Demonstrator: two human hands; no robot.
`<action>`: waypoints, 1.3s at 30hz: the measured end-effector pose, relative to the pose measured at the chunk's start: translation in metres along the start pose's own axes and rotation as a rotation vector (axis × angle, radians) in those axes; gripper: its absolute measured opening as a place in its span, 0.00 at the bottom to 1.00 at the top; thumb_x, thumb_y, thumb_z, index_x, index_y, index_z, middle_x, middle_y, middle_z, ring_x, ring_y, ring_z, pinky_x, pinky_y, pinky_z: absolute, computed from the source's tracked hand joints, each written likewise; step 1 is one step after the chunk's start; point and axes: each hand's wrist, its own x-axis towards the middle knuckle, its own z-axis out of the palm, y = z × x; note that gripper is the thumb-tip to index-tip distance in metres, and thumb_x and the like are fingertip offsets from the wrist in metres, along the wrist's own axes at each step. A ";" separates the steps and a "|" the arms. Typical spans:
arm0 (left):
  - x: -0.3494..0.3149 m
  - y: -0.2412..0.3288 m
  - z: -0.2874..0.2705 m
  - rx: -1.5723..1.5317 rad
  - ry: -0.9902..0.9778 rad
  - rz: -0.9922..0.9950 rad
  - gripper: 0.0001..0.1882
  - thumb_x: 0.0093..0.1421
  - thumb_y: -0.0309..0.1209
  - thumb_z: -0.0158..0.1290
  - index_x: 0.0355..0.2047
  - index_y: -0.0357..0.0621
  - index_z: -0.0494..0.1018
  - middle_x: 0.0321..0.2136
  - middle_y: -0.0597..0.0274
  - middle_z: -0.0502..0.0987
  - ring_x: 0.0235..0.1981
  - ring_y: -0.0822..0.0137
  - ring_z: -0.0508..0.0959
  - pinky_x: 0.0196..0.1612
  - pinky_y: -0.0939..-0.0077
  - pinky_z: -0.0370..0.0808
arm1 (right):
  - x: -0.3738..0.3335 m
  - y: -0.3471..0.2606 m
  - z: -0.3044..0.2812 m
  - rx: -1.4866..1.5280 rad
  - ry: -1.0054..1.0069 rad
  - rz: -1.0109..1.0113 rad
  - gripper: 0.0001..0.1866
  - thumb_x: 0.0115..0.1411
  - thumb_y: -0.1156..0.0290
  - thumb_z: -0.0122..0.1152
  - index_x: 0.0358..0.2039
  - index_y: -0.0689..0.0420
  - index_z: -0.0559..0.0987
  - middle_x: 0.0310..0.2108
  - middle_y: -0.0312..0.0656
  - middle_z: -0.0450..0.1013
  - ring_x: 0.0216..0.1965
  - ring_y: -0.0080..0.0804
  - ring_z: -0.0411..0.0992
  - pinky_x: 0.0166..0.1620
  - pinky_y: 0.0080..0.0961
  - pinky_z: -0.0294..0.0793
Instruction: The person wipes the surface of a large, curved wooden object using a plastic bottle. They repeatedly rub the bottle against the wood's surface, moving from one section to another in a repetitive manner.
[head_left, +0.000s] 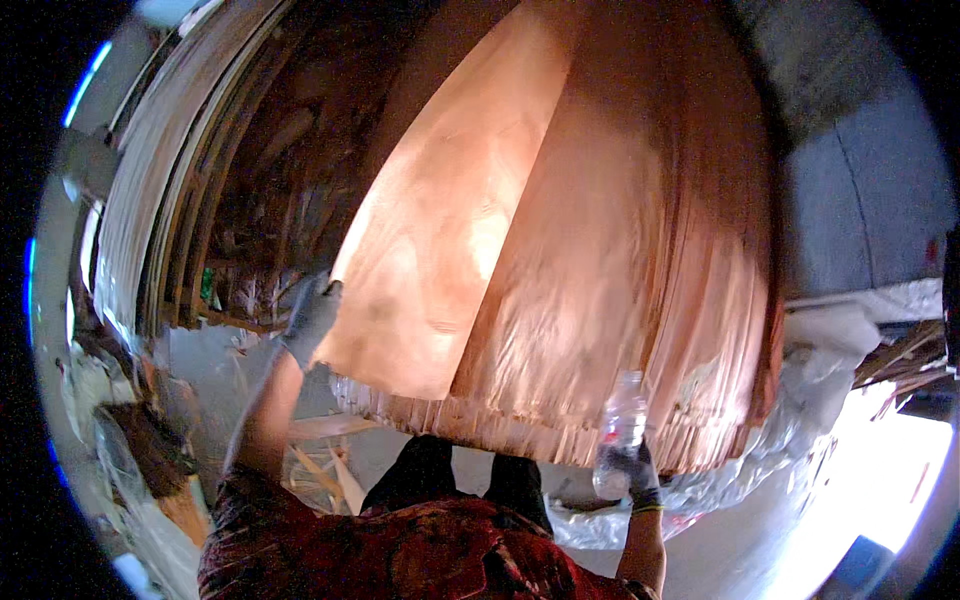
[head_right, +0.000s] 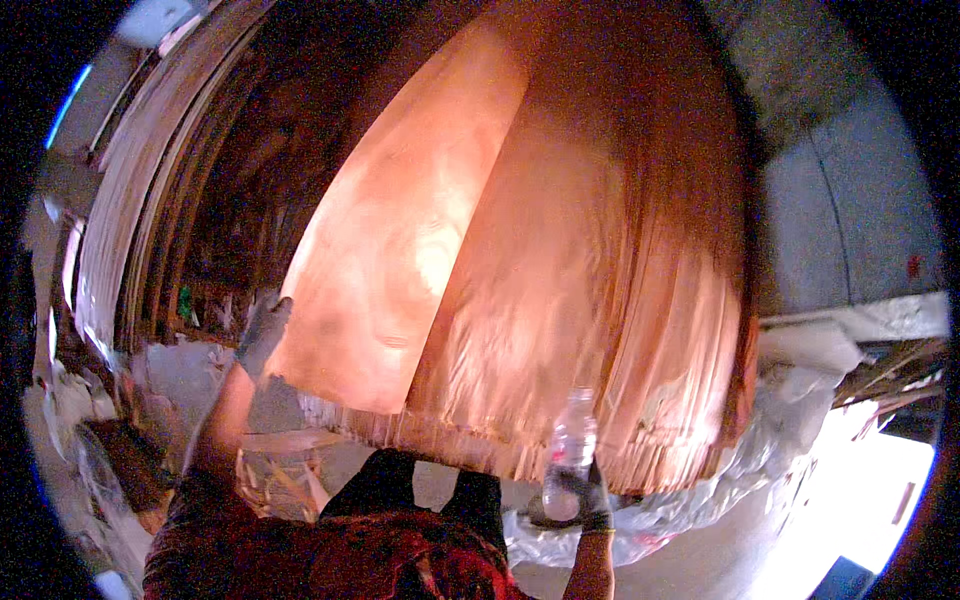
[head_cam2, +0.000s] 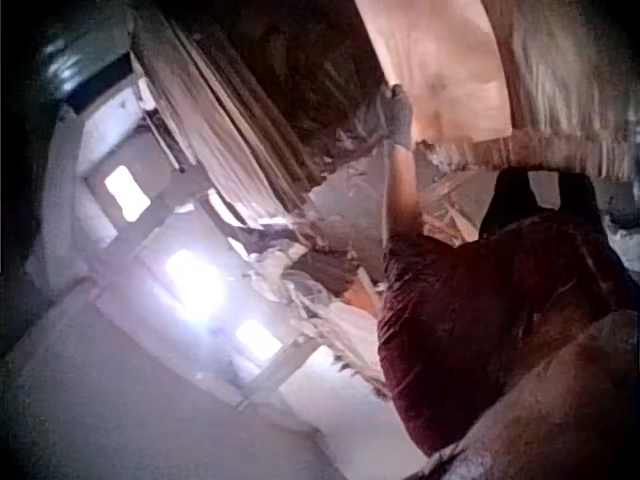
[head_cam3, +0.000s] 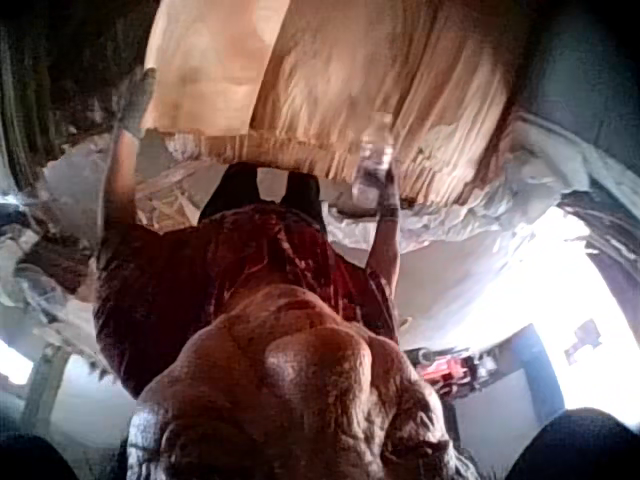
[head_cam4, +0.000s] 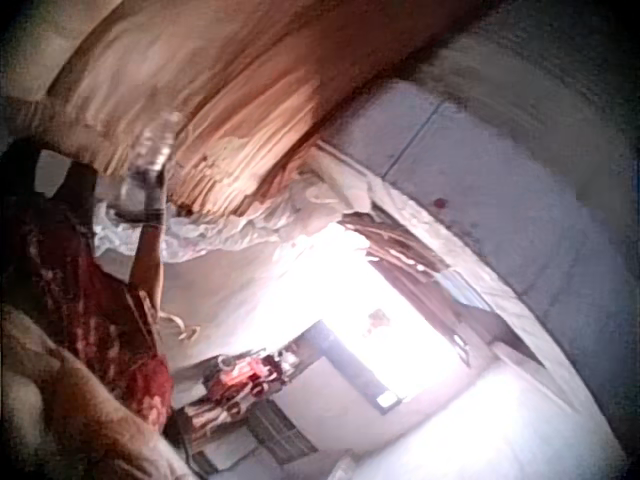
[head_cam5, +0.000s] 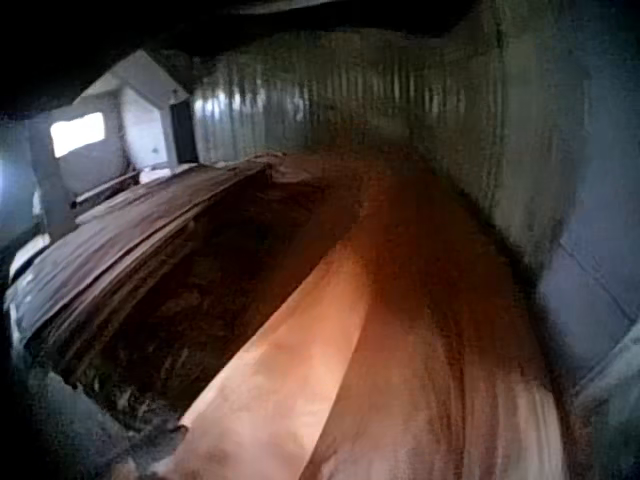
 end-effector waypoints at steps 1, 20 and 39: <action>0.010 -0.015 -0.012 0.063 0.008 0.024 0.08 0.55 0.30 0.46 0.24 0.38 0.67 0.17 0.56 0.65 0.21 0.65 0.68 0.24 0.70 0.64 | 0.005 -0.008 0.009 -0.363 -0.073 -0.159 0.27 0.44 0.77 0.65 0.46 0.58 0.66 0.37 0.38 0.70 0.38 0.29 0.70 0.41 0.27 0.72; 0.095 -0.291 0.026 0.195 -0.065 -0.217 0.15 0.54 0.34 0.44 0.37 0.37 0.71 0.29 0.48 0.74 0.35 0.55 0.74 0.38 0.64 0.69 | 0.038 -0.411 0.159 -2.048 0.846 -0.726 0.28 0.44 0.56 0.62 0.44 0.54 0.67 0.29 0.50 0.73 0.30 0.47 0.73 0.31 0.37 0.73; -0.089 -0.121 0.277 0.067 -0.444 0.020 0.55 0.41 0.60 0.54 0.57 0.32 0.45 0.55 0.42 0.52 0.57 0.45 0.52 0.56 0.59 0.56 | -0.007 -0.343 0.130 -1.802 0.653 -0.675 0.41 0.39 0.53 0.67 0.50 0.61 0.62 0.38 0.52 0.70 0.37 0.47 0.70 0.39 0.37 0.69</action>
